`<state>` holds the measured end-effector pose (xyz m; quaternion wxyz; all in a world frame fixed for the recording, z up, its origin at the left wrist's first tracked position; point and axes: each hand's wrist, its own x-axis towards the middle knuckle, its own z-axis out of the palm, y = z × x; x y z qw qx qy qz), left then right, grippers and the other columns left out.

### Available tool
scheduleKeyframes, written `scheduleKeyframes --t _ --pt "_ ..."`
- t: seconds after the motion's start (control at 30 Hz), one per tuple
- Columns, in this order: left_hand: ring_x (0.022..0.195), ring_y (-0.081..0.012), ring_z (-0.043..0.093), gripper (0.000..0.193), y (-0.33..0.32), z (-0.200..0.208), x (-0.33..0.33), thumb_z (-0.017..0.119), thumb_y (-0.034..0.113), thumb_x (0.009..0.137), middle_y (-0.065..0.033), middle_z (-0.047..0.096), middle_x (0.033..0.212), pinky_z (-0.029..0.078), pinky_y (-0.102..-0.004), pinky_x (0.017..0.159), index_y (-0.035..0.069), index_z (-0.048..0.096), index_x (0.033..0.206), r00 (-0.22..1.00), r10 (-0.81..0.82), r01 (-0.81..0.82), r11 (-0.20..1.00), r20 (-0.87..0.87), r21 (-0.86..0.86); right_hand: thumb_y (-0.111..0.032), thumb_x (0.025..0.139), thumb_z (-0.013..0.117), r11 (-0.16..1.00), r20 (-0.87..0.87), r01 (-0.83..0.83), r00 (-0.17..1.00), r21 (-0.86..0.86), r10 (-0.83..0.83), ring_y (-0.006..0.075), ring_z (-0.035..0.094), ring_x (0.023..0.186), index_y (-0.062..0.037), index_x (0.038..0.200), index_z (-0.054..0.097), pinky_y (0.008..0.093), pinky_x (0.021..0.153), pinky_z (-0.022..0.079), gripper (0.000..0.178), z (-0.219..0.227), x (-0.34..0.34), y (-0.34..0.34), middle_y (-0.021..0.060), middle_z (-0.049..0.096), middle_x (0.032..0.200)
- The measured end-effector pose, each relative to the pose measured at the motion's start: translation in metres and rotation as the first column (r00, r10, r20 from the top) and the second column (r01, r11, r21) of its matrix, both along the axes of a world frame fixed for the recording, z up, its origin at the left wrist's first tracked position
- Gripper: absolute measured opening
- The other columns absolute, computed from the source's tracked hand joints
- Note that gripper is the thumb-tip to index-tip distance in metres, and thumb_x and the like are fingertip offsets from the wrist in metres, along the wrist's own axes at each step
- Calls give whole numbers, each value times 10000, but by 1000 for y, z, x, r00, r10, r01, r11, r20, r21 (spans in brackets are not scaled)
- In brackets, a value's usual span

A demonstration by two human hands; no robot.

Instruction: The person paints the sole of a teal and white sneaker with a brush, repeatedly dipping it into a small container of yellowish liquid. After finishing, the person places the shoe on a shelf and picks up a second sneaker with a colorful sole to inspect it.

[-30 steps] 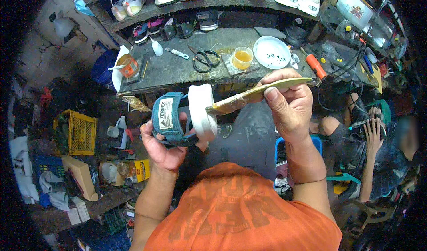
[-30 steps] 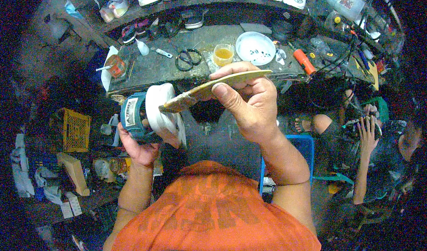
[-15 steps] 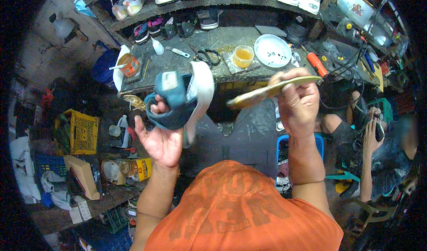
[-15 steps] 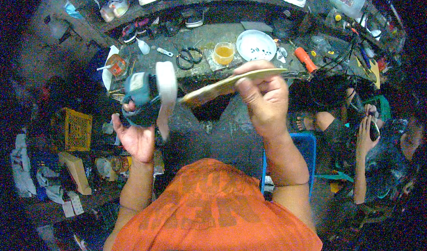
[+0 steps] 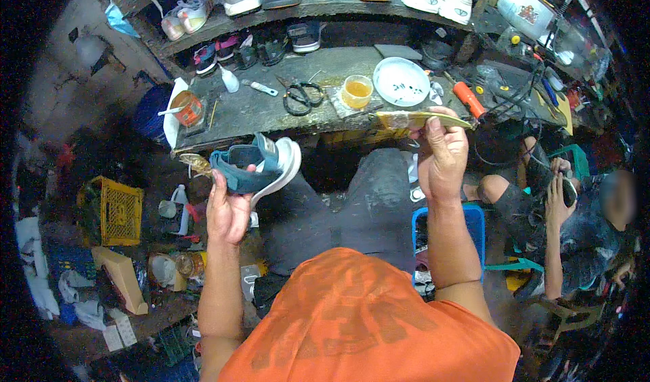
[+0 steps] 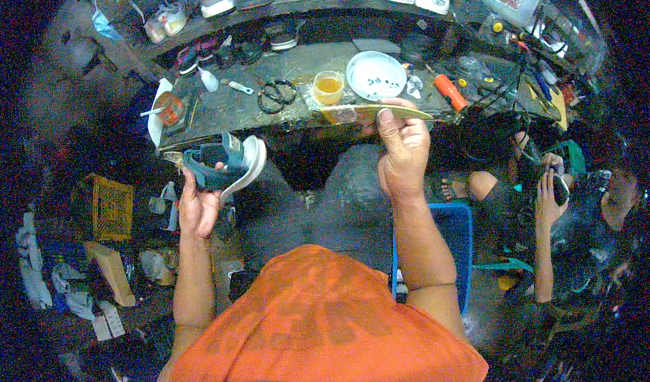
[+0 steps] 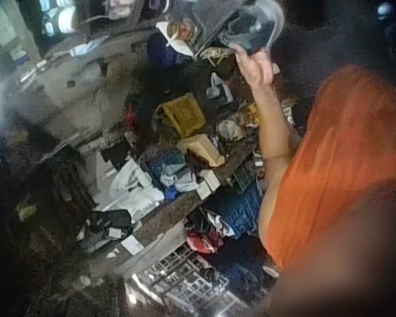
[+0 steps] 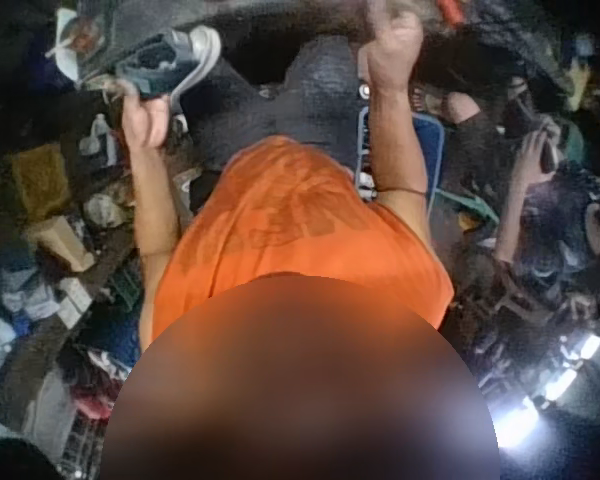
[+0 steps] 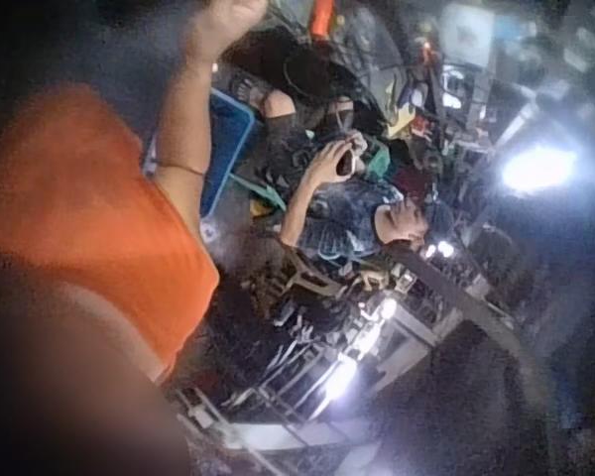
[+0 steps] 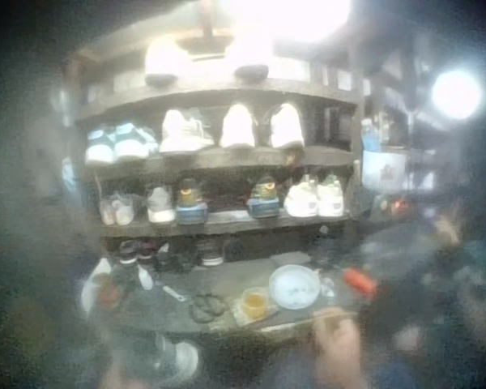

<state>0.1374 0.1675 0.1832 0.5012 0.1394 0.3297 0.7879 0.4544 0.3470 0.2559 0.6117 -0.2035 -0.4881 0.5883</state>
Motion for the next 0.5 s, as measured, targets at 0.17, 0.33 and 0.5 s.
scheduleKeyframes --t 0.17,0.33,0.5 --pt "1252 -263 564 546 -7 10 -26 533 445 1007 -124 548 1398 420 -538 1094 72 463 1401 992 121 -109 970 40 -215 -162 998 626 999 29 43 999 -1 -43 130 617 897 -42 1206 570 288 806 506 247 -5 -1 -3 55 660 1019" --pt "1204 -249 579 434 -5 29 -21 570 342 1018 -94 590 1339 424 -470 1079 78 509 1358 997 -61 59 998 37 30 -210 1002 634 961 350 181 904 208 -246 77 578 788 -55 1125 681 236 697 460 203 -3 -9 -8 26 640 971" --pt "1216 -206 567 346 23 41 19 618 185 996 -65 606 1317 424 -413 1065 71 529 1310 966 -44 70 994 -256 90 -144 996 634 976 437 45 889 211 -136 79 623 748 -39 1187 687 228 658 481 224 11 -22 -2 30 667 923"
